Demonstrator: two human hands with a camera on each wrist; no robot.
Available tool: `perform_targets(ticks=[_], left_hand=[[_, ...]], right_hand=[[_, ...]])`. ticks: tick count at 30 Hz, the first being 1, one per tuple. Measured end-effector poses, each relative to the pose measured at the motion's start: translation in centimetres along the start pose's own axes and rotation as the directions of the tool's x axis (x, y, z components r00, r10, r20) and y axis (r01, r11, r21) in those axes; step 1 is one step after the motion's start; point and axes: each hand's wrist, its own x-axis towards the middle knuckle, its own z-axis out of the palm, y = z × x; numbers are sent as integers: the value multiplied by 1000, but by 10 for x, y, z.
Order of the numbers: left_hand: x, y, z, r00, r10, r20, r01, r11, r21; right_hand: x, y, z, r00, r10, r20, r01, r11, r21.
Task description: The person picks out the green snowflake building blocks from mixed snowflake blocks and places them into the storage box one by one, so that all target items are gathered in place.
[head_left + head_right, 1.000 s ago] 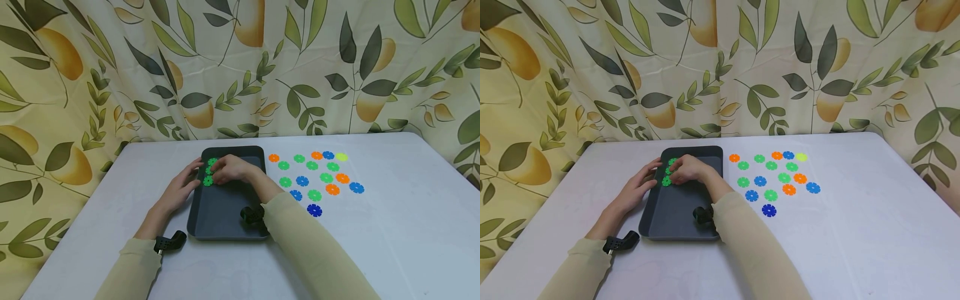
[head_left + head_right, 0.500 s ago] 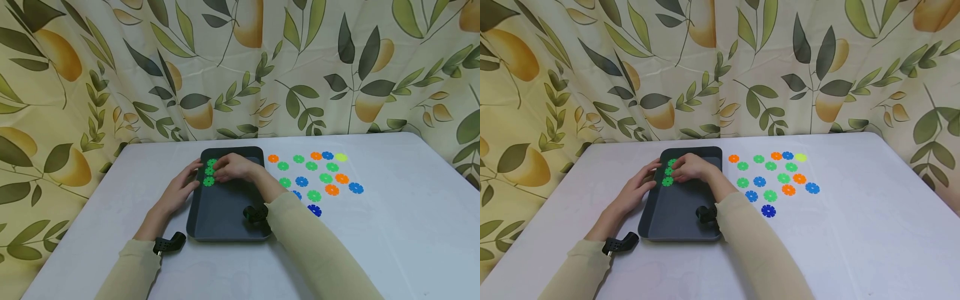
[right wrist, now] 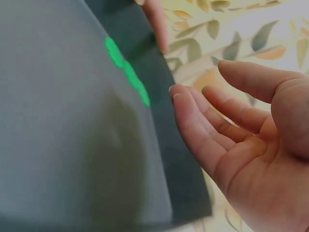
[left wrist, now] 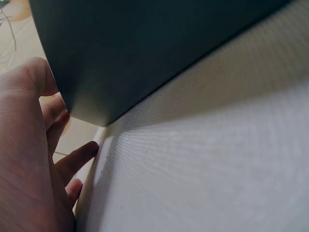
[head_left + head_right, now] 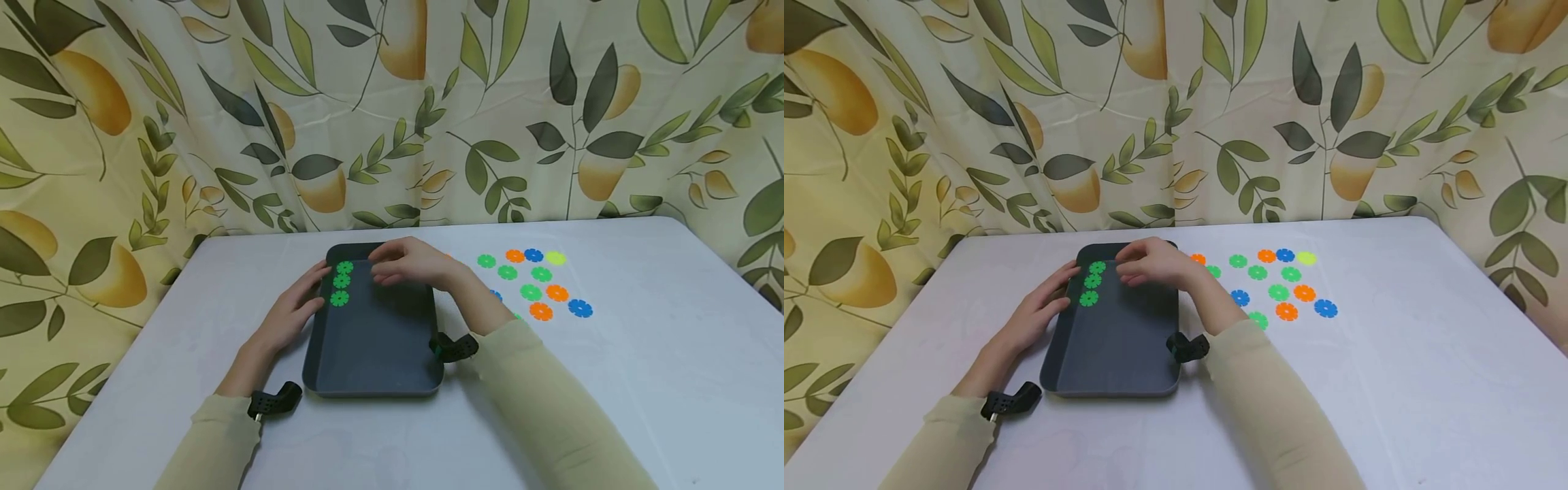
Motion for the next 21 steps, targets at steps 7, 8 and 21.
perform_targets(ticks=[7, 8, 21], left_hand=[[0, 1, 0, 1000, 3, -1, -3, 1000, 4], [0, 2, 0, 1000, 3, -1, -3, 1000, -1], [0, 1, 1, 1000, -2, 0, 2, 1000, -26]], right_hand=[[-31, 2, -28, 998, -20, -67, 18, 1000, -19], [-36, 2, -32, 997, -16, -77, 14, 1000, -23], [-79, 21, -62, 992, 51, -112, -59, 996, -72]])
